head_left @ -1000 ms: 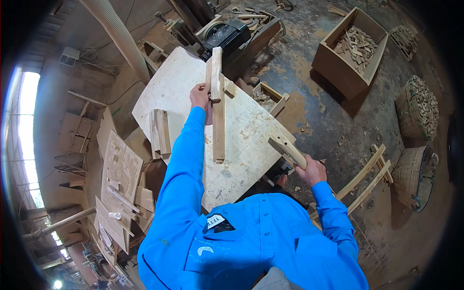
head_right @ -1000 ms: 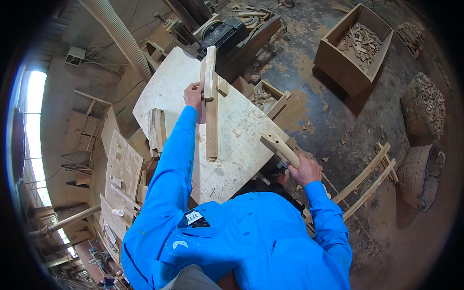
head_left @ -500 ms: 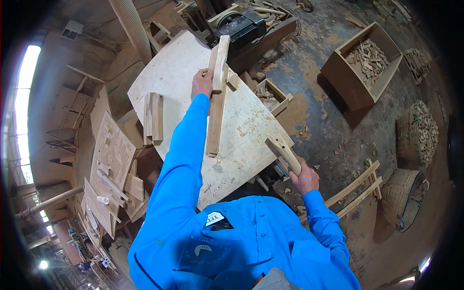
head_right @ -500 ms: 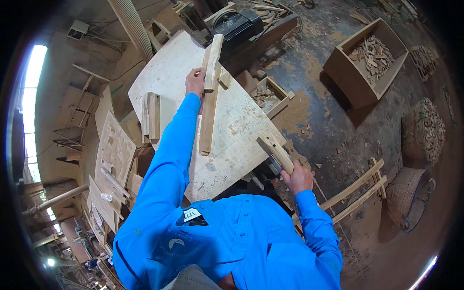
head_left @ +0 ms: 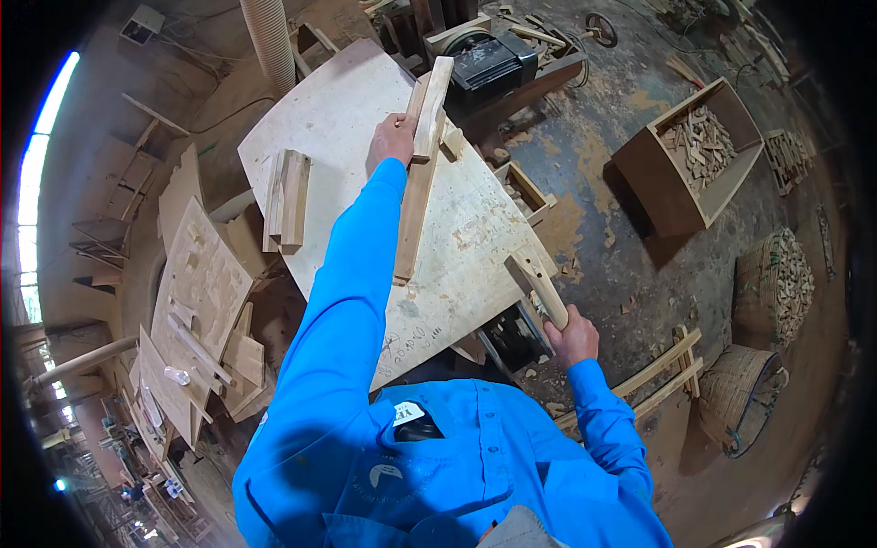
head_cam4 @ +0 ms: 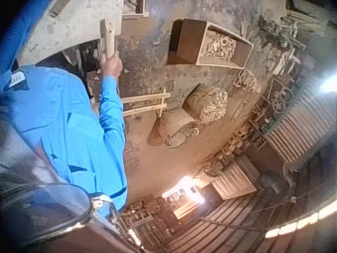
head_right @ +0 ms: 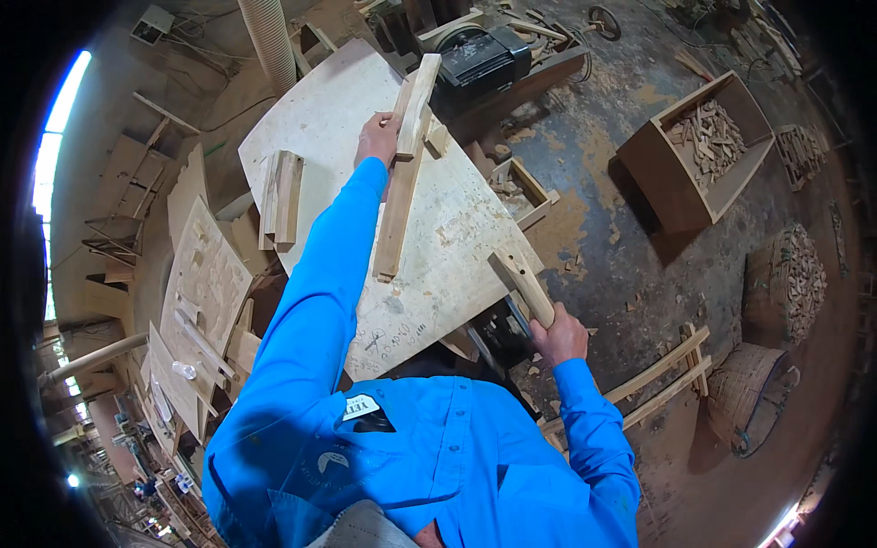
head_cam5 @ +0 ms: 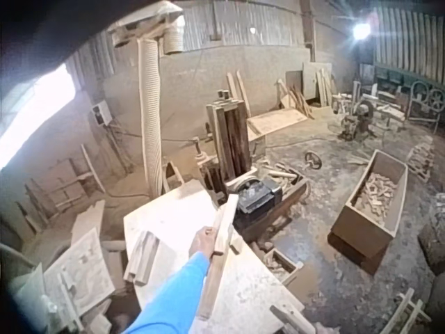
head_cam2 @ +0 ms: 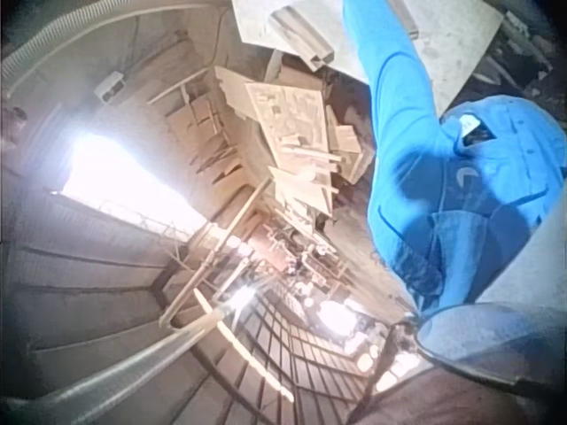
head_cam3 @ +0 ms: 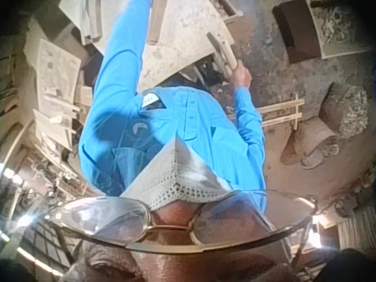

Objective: Sanding pieces of wood in a workshop environment.

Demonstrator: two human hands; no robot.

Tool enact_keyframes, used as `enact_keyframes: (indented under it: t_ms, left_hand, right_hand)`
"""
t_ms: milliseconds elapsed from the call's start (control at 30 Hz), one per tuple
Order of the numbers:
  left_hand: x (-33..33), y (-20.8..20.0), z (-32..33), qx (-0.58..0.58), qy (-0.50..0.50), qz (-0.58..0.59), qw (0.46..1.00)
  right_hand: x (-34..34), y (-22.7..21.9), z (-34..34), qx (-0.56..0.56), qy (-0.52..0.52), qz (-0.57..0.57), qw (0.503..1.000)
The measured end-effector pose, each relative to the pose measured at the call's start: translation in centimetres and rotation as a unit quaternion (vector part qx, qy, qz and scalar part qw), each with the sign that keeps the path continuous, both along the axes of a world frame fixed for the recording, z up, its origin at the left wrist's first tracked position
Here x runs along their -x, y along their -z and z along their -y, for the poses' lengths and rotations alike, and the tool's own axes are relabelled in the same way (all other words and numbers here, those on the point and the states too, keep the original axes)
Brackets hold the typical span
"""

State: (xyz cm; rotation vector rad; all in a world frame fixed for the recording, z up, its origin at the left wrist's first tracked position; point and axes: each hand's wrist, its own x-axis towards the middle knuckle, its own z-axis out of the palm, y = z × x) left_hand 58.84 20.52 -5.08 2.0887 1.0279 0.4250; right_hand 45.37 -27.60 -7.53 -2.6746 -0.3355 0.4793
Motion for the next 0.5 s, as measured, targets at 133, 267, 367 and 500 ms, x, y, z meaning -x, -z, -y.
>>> enact_keyframes:
  t_ms: [133, 267, 367, 500]
  left_hand:
    - [0.5, 0.0, -0.6, -0.019, 0.002, -0.006, 1.0]
    - [0.6, 0.1, -0.7, -0.018, 0.005, -0.009, 1.0]
    - [0.6, 0.3, -0.5, -0.026, 0.003, -0.007, 1.0]
    - [0.3, 0.9, -0.6, -0.048, 0.013, -0.004, 0.999]
  right_hand:
    - [0.1, 0.6, -0.2, -0.011, -0.003, 0.012, 1.0]
    - [0.0, 1.2, -0.2, -0.011, -0.004, 0.021, 1.0]
    - [0.1, 1.5, -0.1, -0.013, 0.002, 0.02, 1.0]
    - [0.0, 1.1, 0.0, -0.018, 0.007, 0.006, 1.0]
